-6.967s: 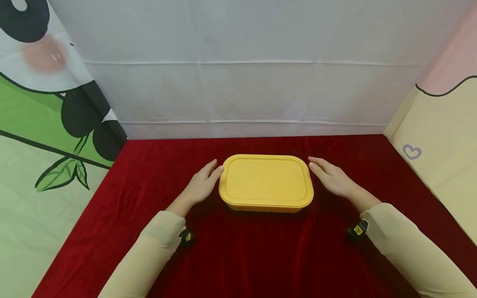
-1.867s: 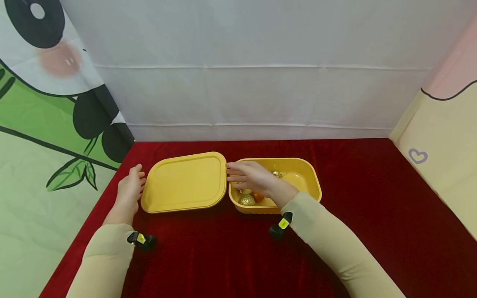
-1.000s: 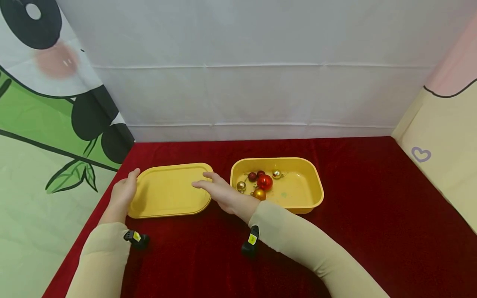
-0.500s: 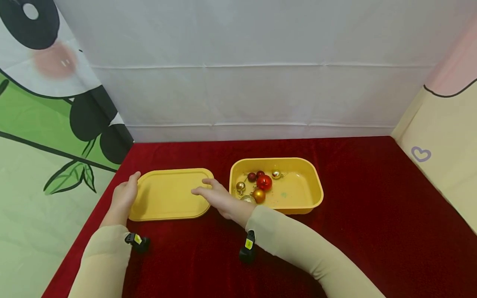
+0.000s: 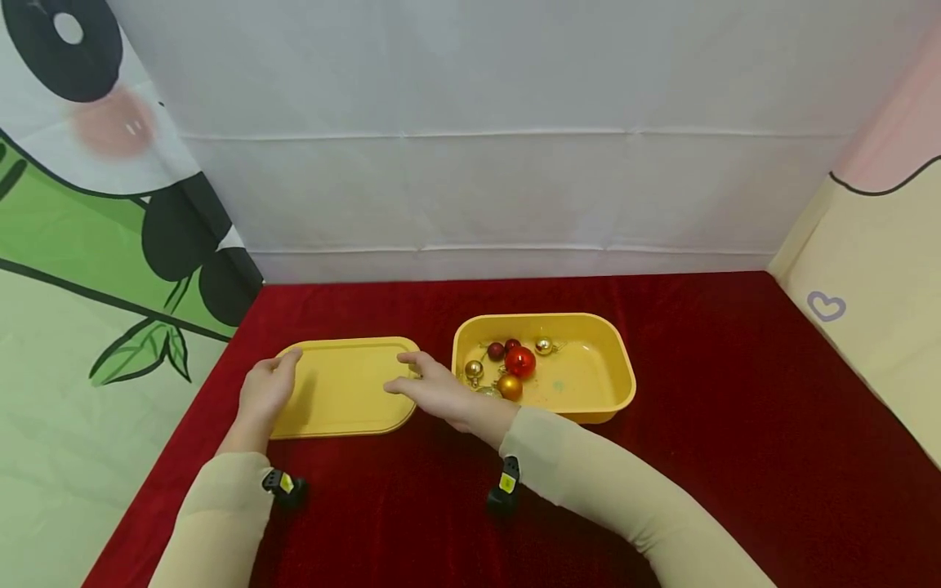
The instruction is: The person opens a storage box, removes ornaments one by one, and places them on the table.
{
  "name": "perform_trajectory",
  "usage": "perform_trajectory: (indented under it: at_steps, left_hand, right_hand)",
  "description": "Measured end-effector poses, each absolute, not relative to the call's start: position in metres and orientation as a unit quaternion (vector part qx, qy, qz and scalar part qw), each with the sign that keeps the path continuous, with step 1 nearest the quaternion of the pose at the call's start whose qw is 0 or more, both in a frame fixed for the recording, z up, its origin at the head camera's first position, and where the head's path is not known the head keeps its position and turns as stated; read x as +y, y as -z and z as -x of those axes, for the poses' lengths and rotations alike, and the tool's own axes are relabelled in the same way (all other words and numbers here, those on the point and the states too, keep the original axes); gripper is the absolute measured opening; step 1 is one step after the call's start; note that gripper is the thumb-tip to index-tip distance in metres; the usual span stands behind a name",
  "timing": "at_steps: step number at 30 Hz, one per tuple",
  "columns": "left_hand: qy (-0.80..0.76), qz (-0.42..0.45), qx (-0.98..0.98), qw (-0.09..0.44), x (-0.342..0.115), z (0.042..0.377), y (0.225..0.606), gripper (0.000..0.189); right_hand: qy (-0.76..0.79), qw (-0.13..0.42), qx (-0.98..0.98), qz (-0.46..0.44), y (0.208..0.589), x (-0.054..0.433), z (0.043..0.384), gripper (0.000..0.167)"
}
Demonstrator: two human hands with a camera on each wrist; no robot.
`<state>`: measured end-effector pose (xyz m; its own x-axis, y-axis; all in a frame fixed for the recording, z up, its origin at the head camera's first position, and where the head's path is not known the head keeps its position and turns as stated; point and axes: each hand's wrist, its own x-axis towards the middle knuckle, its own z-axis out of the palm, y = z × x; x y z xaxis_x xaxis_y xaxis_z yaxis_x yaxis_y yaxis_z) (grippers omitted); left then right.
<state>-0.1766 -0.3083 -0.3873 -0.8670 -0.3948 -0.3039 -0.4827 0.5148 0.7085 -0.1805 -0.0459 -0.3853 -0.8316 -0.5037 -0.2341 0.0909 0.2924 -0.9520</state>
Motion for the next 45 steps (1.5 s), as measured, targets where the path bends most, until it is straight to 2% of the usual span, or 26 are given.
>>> perform_trajectory:
  at_steps: [4,10,15,22,27,35,45]
  left_hand:
    - [-0.430,0.227,0.873,0.044,-0.296,0.178,0.386,0.083]
    - [-0.453,0.174,0.873,0.054,-0.276,0.179,0.383,0.084]
    - [-0.472,0.136,0.868,0.064,-0.256,0.182,0.383,0.082]
    - [-0.499,0.072,0.861,0.068,-0.223,0.184,0.387,0.074]
    - [-0.511,0.039,0.856,0.060,-0.197,0.185,0.389,0.064]
    - [-0.514,0.014,0.855,0.063,-0.163,0.187,0.391,0.059]
    - [-0.560,0.005,0.826,0.066,-0.137,0.193,0.399,0.053]
  right_hand:
    - [0.569,0.249,0.764,0.173,0.376,-0.032,0.178,0.050]
    - [0.591,0.197,0.757,0.198,0.367,-0.009,0.179,0.034]
    - [0.562,0.155,0.785,0.208,0.363,0.017,0.184,0.029]
    - [0.538,0.102,0.804,0.234,0.367,0.052,0.194,0.031]
    - [0.527,0.084,0.815,0.226,0.370,0.078,0.200,0.032]
    - [0.493,0.051,0.848,0.190,0.377,0.118,0.207,0.036]
    - [0.435,0.038,0.878,0.196,0.386,0.139,0.219,0.045]
